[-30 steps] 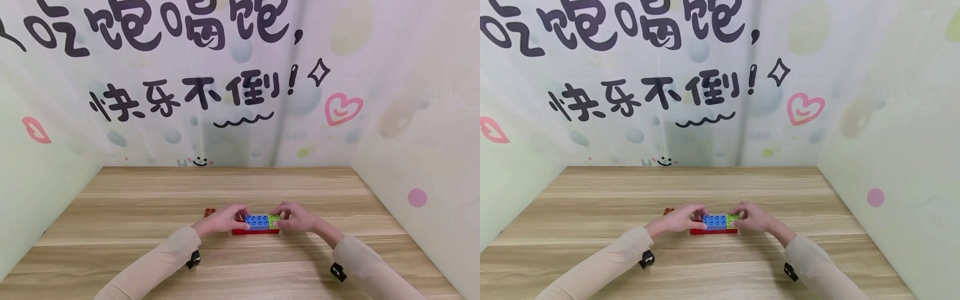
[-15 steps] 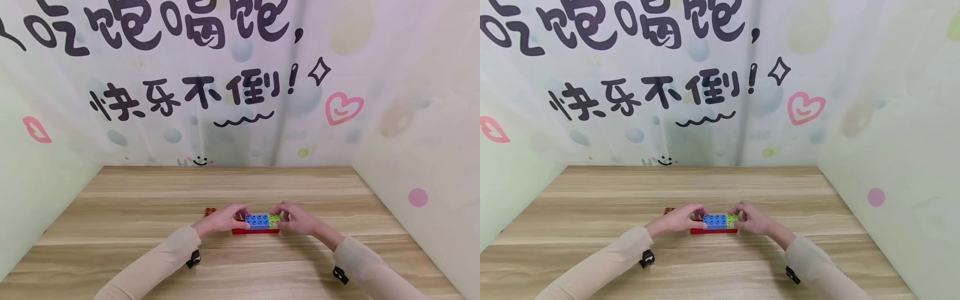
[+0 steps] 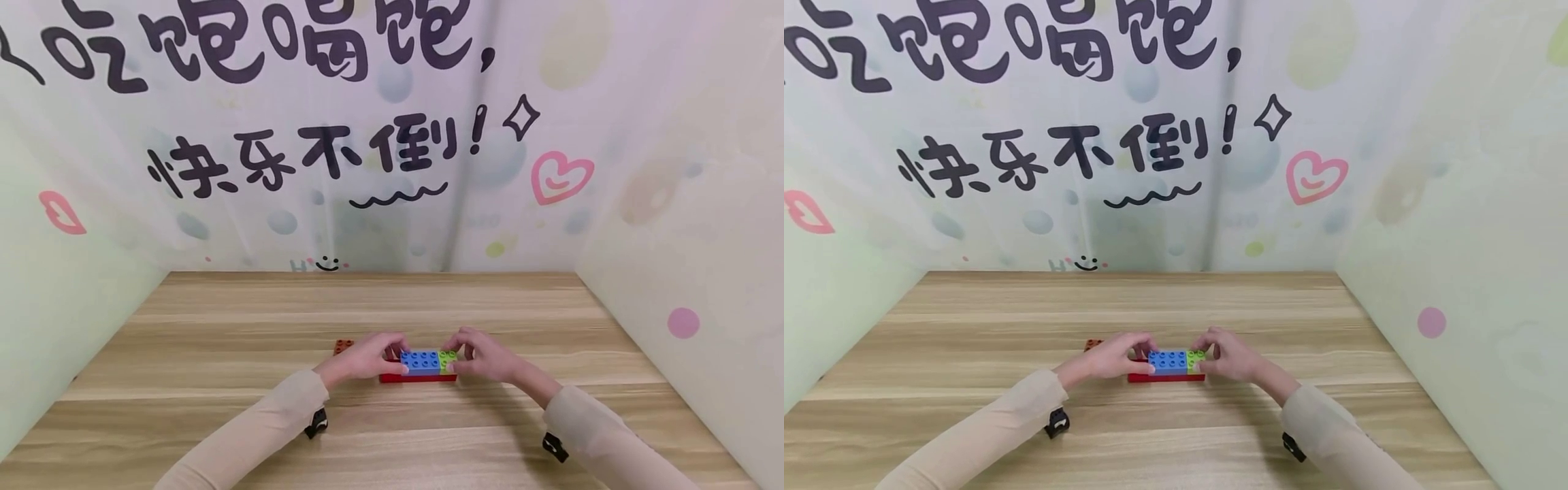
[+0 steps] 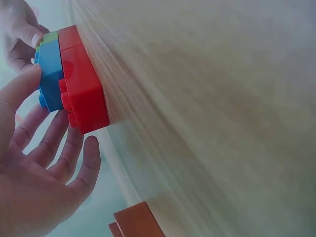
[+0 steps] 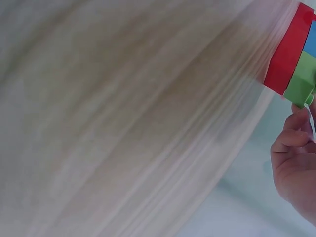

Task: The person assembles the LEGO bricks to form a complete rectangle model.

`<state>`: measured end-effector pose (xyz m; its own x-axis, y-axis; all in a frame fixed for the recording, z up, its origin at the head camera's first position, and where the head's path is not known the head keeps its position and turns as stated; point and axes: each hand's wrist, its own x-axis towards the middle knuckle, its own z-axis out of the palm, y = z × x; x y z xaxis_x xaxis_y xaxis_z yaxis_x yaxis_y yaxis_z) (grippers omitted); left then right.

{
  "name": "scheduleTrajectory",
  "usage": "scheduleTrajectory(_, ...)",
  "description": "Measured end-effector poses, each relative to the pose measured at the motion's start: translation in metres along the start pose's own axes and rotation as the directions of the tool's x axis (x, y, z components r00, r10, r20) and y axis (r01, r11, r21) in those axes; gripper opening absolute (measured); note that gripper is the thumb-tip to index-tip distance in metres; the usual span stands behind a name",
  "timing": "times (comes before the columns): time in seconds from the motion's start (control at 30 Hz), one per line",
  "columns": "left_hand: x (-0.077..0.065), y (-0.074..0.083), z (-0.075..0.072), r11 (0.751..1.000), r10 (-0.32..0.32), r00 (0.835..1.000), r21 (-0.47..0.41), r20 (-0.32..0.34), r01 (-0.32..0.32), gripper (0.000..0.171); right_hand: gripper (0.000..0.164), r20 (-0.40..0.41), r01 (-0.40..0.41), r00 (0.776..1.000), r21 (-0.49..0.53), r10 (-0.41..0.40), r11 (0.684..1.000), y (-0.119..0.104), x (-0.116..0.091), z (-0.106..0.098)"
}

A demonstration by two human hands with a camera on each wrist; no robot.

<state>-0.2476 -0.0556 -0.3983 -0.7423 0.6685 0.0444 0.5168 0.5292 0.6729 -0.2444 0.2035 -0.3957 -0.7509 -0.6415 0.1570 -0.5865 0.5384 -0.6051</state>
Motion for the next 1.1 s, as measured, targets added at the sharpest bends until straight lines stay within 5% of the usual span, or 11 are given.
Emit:
scheduleTrajectory(0.47, 0.0001, 0.0014, 0.0012, 1.000, -0.004, 1.000, 0.012, 0.006, 0.004, 0.026, 0.025, 0.016, -0.067, 0.998, -0.030, 0.067, 0.997, 0.0003, -0.0040, -0.0022)
scheduleTrajectory(0.8, 0.0000, 0.0011, 0.0003, 1.000, 0.000, 1.000, -0.002, 0.003, 0.000, 0.027, 0.023, -0.069, 0.011, 0.998, -0.047, -0.014, 0.999, 0.0045, -0.0084, 0.0048)
scheduleTrajectory(1.1, -0.0005, 0.0014, -0.0008, 1.000, -0.004, 1.000, 0.015, -0.003, 0.004, 0.027, 0.025, -0.059, 0.036, 0.997, -0.079, -0.041, 0.996, 0.0046, -0.0067, 0.0036)
